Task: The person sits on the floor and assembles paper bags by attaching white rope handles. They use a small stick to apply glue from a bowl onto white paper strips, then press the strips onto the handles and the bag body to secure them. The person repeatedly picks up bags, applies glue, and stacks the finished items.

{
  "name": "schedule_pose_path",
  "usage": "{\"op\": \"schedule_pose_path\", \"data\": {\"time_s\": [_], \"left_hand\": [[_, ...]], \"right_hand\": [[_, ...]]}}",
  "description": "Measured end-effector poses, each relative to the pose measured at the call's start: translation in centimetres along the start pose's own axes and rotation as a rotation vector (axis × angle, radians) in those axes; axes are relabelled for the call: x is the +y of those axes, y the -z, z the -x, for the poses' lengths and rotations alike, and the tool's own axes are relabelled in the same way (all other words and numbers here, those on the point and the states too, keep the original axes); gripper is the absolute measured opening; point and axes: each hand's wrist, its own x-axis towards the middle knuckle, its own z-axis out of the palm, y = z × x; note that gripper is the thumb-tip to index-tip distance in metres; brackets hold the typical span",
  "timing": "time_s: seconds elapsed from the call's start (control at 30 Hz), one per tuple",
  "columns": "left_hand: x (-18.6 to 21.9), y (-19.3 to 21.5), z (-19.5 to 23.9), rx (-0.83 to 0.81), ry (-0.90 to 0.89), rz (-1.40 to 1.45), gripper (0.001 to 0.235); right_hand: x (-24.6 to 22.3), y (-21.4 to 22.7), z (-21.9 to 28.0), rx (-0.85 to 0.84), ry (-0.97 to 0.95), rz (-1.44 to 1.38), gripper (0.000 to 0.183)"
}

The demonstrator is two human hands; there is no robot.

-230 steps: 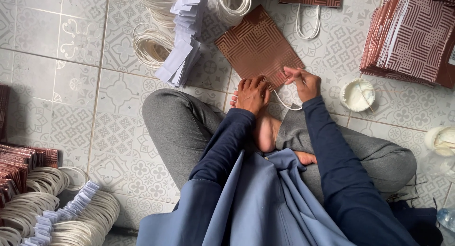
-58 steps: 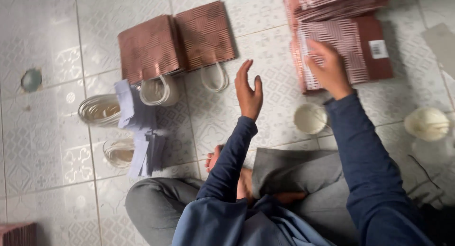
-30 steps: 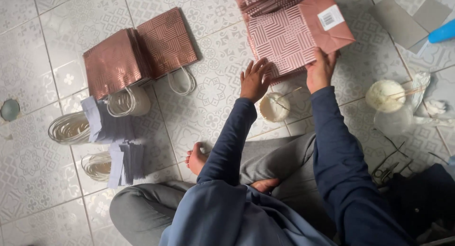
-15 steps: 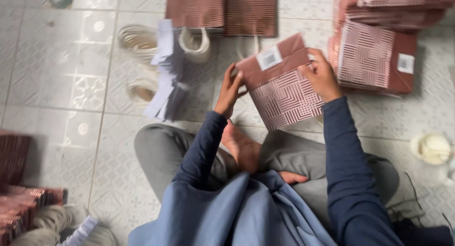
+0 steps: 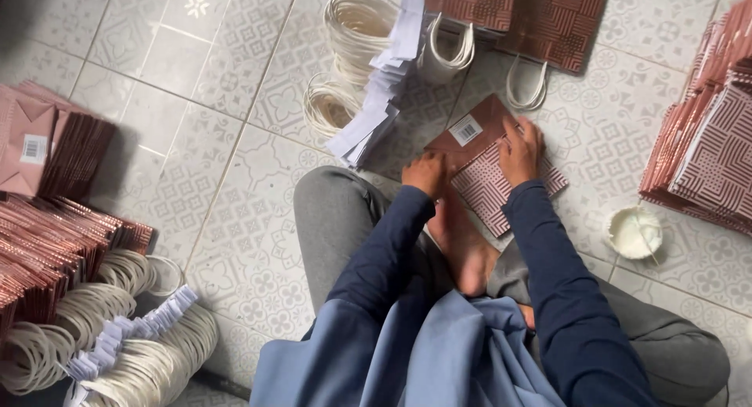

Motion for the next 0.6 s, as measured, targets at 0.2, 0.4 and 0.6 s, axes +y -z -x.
{"op": "schedule_pose_path", "data": {"time_s": [0.2, 0.4, 0.6], "left_hand": [[-2.2, 14.0, 7.8, 0.677, -0.127, 0.146, 0.03], [-7.1, 16.8, 12.8, 0.724, 0.256, 0.146, 0.088], [-7.9, 15.0, 11.0, 0.68, 0.261, 0.193, 0.071]], "right_hand": [[-9.0, 3.1, -2.7, 0.04, 0.001, -0.289, 0.039], [-20.6, 0.3, -5.6, 0.024, 0.186, -0.508, 0.044], [-24.6, -1.5, -6.5, 0.008, 0.168, -0.441, 0.045]]}}
